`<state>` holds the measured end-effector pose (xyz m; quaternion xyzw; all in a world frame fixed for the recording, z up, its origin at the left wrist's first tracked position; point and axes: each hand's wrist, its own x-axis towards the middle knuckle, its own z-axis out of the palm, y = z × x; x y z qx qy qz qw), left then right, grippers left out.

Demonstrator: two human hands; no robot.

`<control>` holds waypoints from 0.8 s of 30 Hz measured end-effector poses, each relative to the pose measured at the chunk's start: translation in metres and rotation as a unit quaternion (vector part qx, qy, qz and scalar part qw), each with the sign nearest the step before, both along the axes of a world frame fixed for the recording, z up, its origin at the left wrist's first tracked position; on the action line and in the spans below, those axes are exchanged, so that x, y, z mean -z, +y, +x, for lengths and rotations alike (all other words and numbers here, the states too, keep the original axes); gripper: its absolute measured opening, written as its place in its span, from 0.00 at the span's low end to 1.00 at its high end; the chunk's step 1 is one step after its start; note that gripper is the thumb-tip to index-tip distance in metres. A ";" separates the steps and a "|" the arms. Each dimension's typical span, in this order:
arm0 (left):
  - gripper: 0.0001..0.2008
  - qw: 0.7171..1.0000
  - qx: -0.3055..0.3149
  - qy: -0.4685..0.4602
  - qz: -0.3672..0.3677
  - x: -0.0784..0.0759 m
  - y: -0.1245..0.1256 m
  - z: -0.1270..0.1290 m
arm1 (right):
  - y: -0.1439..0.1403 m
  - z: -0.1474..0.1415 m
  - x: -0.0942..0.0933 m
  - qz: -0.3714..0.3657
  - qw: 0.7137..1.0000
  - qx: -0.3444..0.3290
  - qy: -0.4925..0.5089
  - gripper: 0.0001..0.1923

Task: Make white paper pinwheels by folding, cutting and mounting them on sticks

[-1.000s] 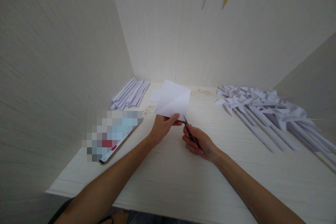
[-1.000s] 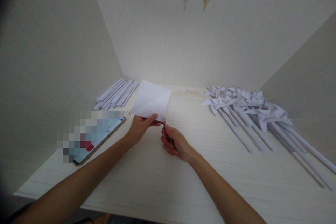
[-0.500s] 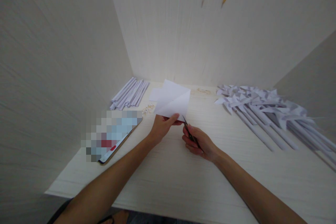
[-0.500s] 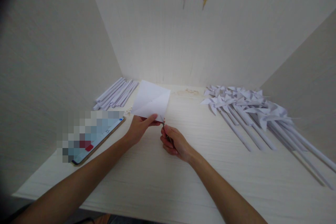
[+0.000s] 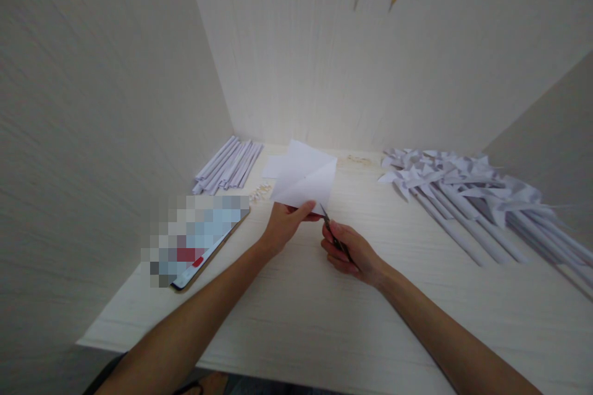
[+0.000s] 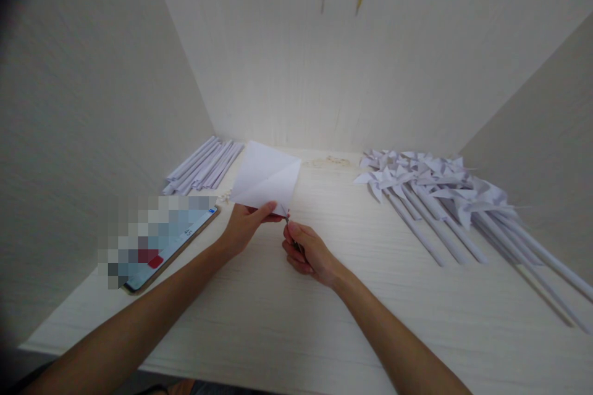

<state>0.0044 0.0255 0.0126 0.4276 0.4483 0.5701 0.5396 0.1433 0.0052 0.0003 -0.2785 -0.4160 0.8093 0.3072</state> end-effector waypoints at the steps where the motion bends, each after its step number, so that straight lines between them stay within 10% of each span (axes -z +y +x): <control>1: 0.09 1.000 0.001 -0.001 0.000 0.001 0.000 0.000 | 0.000 0.000 0.000 0.002 1.000 0.002 -0.001 0.19; 24: 0.12 1.000 0.015 -0.022 -0.010 0.002 0.001 -0.001 | -0.001 -0.002 0.000 0.017 0.999 0.024 -0.032 0.21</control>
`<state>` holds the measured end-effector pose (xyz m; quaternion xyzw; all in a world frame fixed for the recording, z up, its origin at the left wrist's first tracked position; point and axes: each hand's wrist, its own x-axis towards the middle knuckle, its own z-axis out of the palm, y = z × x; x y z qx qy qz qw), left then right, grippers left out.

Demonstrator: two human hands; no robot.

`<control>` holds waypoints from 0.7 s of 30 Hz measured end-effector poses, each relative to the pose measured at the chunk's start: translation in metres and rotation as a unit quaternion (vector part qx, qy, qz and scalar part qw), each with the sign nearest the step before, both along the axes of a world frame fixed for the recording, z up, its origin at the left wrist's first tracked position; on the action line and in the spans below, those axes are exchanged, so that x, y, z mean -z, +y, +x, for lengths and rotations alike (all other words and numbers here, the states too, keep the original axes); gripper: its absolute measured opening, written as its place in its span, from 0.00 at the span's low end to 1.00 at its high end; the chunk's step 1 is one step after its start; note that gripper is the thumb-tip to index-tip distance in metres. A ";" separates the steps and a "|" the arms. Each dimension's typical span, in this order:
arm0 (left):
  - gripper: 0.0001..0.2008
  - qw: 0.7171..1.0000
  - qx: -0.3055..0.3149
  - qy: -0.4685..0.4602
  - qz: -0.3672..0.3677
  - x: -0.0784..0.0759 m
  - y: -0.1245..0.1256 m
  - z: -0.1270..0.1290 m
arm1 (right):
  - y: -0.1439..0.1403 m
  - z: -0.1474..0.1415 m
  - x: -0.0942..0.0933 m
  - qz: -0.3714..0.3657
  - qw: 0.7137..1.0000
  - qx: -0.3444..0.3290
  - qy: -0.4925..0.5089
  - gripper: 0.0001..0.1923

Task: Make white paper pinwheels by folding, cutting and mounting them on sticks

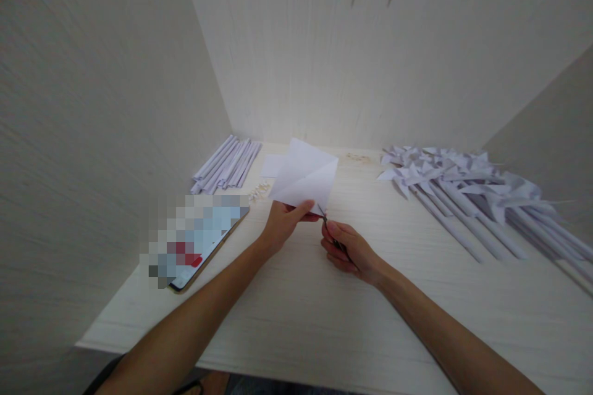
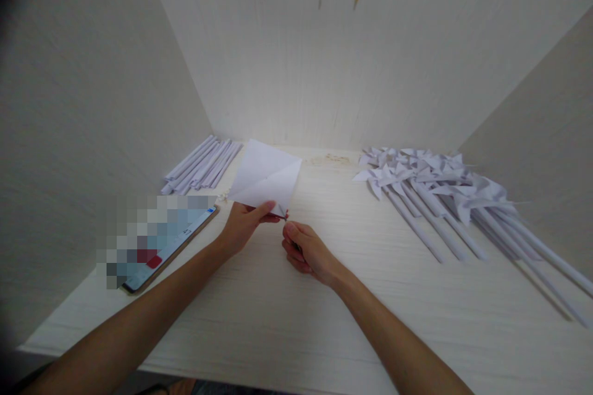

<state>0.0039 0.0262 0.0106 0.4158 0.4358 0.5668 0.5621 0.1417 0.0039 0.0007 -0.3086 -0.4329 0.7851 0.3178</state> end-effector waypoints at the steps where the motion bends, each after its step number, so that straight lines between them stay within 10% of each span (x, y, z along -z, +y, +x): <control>1: 0.12 1.000 -0.003 0.003 0.000 0.000 0.000 0.000 | 0.000 0.000 0.000 0.001 1.000 0.001 -0.001 0.21; 21: 0.14 0.994 0.071 0.077 -0.007 0.007 0.004 -0.006 | 0.000 0.000 0.002 0.002 1.000 -0.001 0.004 0.19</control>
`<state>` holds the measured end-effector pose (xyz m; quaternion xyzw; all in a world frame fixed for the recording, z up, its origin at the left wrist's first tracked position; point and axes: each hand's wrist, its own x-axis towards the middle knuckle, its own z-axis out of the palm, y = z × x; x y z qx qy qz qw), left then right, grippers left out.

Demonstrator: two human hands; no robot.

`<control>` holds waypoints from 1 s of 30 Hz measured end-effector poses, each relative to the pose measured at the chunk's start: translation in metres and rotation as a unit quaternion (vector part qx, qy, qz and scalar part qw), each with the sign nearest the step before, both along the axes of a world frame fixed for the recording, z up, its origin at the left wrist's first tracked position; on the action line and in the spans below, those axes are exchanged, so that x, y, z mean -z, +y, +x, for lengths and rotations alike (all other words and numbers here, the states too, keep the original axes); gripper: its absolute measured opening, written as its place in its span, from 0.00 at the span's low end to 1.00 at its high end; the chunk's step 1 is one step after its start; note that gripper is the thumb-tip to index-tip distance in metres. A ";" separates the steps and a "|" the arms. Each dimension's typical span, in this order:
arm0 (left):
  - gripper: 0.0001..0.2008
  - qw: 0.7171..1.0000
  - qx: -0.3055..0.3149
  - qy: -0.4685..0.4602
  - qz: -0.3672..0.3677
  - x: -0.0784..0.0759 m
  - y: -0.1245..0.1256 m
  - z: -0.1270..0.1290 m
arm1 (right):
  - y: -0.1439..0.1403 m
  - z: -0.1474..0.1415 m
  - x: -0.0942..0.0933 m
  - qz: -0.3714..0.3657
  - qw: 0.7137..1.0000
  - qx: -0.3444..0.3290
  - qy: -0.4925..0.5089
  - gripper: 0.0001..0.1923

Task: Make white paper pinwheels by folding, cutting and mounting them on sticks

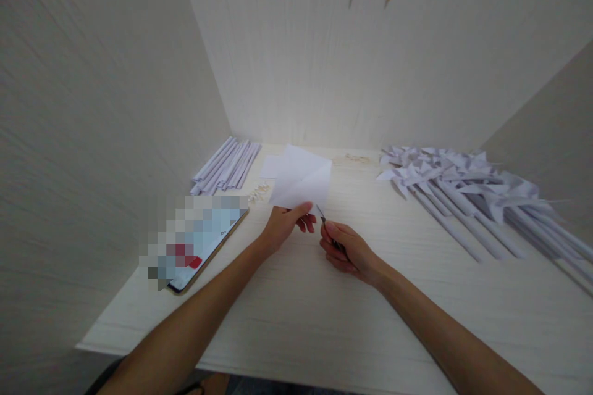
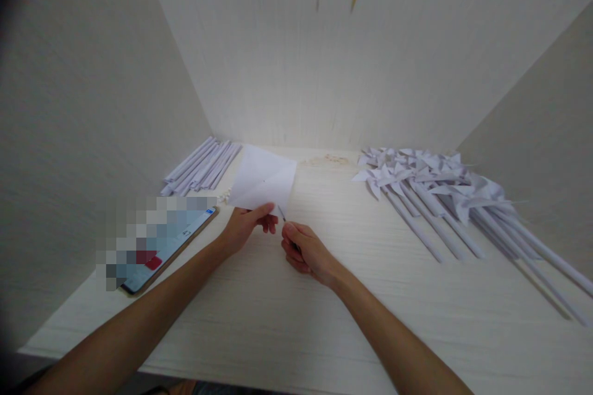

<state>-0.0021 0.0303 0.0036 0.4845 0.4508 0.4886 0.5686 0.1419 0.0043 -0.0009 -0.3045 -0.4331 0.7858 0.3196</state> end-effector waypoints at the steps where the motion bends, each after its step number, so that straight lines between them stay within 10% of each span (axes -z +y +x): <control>1: 0.14 1.000 0.002 -0.002 0.000 0.000 0.000 0.000 | 0.000 0.000 0.000 0.000 1.000 0.000 0.000 0.19; 30: 0.14 0.999 0.029 0.007 -0.017 -0.002 -0.005 0.004 | 0.001 -0.002 -0.003 -0.002 1.000 0.004 -0.006 0.19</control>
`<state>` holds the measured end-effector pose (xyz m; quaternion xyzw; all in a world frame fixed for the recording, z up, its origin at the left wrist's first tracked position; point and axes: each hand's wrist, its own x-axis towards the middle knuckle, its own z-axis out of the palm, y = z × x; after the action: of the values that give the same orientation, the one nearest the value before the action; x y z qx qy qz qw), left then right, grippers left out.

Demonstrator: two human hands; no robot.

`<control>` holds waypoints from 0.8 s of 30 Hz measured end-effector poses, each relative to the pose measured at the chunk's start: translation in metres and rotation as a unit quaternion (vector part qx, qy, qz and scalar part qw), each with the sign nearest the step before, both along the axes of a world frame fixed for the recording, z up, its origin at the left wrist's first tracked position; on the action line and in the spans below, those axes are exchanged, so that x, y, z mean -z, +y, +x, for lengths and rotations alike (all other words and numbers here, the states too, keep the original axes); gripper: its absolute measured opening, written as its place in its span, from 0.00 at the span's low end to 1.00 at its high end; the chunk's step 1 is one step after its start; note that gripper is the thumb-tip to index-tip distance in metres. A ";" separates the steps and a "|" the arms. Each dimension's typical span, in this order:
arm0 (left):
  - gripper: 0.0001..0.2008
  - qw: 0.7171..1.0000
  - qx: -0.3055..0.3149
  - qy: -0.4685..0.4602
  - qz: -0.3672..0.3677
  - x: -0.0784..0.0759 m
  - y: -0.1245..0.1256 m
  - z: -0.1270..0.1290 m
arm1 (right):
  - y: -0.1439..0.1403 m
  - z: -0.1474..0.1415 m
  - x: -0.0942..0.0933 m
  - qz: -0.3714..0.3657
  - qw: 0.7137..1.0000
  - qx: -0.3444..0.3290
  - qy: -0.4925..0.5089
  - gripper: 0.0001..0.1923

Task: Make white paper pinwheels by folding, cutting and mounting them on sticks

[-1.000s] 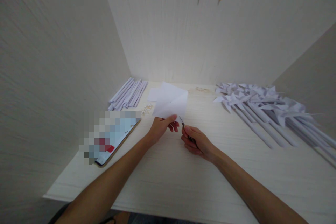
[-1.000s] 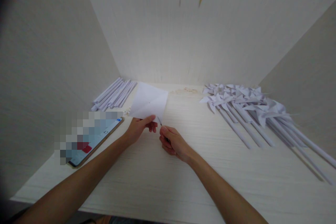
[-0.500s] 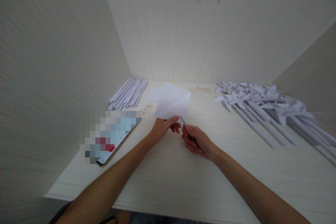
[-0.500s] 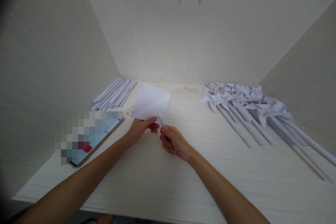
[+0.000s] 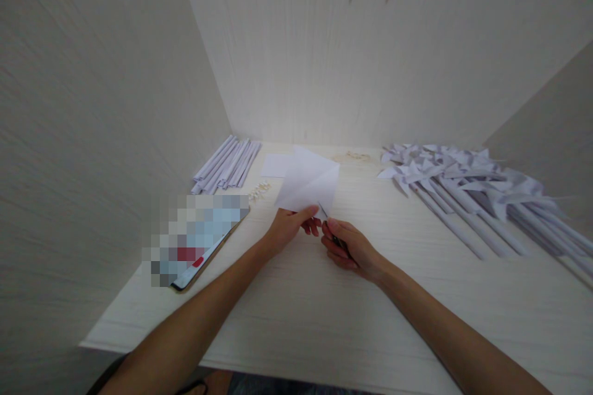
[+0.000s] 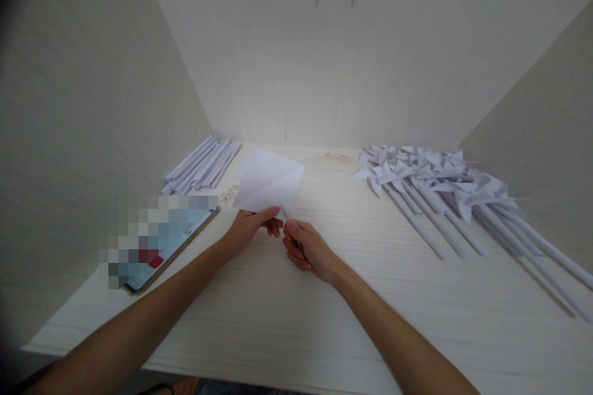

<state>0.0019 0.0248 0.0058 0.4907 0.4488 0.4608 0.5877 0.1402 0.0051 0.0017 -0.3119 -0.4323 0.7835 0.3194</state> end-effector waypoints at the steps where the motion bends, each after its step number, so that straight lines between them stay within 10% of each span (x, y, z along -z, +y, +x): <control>1: 0.14 1.000 -0.002 0.001 0.000 0.000 0.000 0.000 | 0.000 0.000 0.000 0.001 1.000 -0.001 0.000 0.19; 24: 0.14 1.000 -0.008 -0.003 0.000 0.002 0.000 0.001 | -0.002 -0.002 0.001 0.017 1.000 0.017 -0.019 0.17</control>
<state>0.0033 0.0245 0.0034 0.4856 0.4513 0.4666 0.5855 0.1383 0.0036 0.0008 -0.3289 -0.4461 0.7645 0.3292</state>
